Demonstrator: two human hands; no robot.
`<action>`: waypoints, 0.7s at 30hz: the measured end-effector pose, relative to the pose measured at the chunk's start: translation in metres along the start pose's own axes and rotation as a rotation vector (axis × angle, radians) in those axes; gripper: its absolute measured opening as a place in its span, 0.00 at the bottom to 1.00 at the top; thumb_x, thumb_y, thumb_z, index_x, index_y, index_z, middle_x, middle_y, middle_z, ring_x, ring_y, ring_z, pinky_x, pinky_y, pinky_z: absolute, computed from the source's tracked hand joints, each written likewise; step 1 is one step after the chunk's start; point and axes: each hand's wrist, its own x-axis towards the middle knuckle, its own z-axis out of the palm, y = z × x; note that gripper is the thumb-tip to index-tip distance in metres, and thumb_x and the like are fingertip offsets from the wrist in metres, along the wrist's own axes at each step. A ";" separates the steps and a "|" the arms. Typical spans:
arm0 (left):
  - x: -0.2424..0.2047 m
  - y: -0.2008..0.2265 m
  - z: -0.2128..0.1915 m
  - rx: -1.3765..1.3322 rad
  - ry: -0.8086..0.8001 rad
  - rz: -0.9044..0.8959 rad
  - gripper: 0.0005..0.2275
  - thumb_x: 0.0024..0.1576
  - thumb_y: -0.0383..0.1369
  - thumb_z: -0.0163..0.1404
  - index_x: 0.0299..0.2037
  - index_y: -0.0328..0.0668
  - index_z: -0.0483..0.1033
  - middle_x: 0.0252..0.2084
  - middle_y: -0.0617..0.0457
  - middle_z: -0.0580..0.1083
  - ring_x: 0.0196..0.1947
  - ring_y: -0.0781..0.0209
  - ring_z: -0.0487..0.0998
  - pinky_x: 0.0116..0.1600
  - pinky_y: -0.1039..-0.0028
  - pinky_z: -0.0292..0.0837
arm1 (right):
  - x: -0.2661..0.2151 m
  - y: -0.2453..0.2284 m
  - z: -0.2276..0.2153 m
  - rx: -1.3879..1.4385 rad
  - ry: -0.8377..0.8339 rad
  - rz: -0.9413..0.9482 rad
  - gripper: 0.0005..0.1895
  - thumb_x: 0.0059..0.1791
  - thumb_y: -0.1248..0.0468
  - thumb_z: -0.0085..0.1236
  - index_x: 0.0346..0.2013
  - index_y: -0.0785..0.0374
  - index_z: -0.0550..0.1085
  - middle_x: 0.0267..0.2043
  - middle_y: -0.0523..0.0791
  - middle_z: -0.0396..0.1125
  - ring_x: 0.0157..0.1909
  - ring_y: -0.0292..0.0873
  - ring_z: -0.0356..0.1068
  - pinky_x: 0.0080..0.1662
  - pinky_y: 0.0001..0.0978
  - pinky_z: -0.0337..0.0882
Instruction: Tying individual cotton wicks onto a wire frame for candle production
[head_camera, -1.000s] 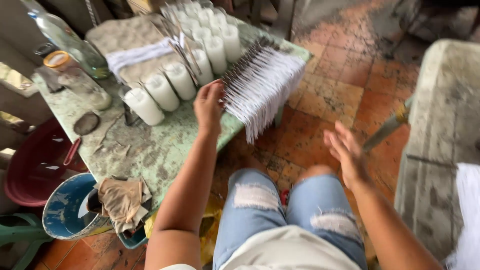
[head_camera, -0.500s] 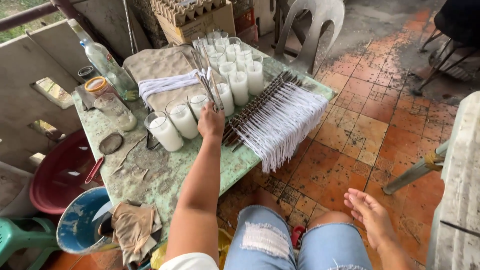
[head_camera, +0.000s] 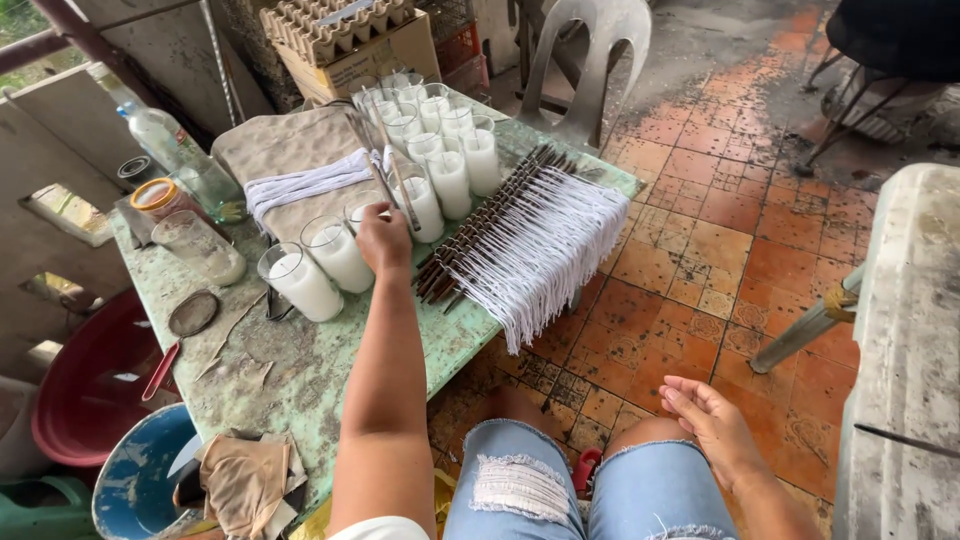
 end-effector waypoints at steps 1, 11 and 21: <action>0.001 0.005 -0.004 -0.354 0.016 -0.139 0.12 0.59 0.34 0.50 0.52 0.49 0.77 0.38 0.52 0.77 0.36 0.57 0.74 0.38 0.65 0.70 | 0.000 -0.001 0.001 -0.026 -0.008 0.007 0.21 0.53 0.63 0.53 0.61 0.63 0.74 0.61 0.51 0.72 0.61 0.47 0.70 0.62 0.39 0.64; 0.044 -0.026 -0.002 -1.384 -0.317 -0.068 0.15 0.56 0.16 0.54 0.31 0.51 0.66 0.27 0.64 0.59 0.24 0.71 0.64 0.31 0.86 0.60 | 0.046 0.054 -0.008 0.054 -0.067 -0.237 0.25 0.48 0.58 0.66 0.58 0.64 0.77 0.53 0.57 0.74 0.56 0.51 0.74 0.60 0.45 0.70; -0.223 0.134 -0.116 -1.237 -0.644 0.097 0.17 0.65 0.32 0.47 0.65 0.52 0.69 0.32 0.63 0.72 0.33 0.79 0.73 0.42 0.90 0.68 | -0.040 -0.055 -0.014 0.137 -0.282 -0.640 0.26 0.52 0.59 0.56 0.64 0.63 0.67 0.65 0.52 0.67 0.67 0.45 0.67 0.67 0.38 0.69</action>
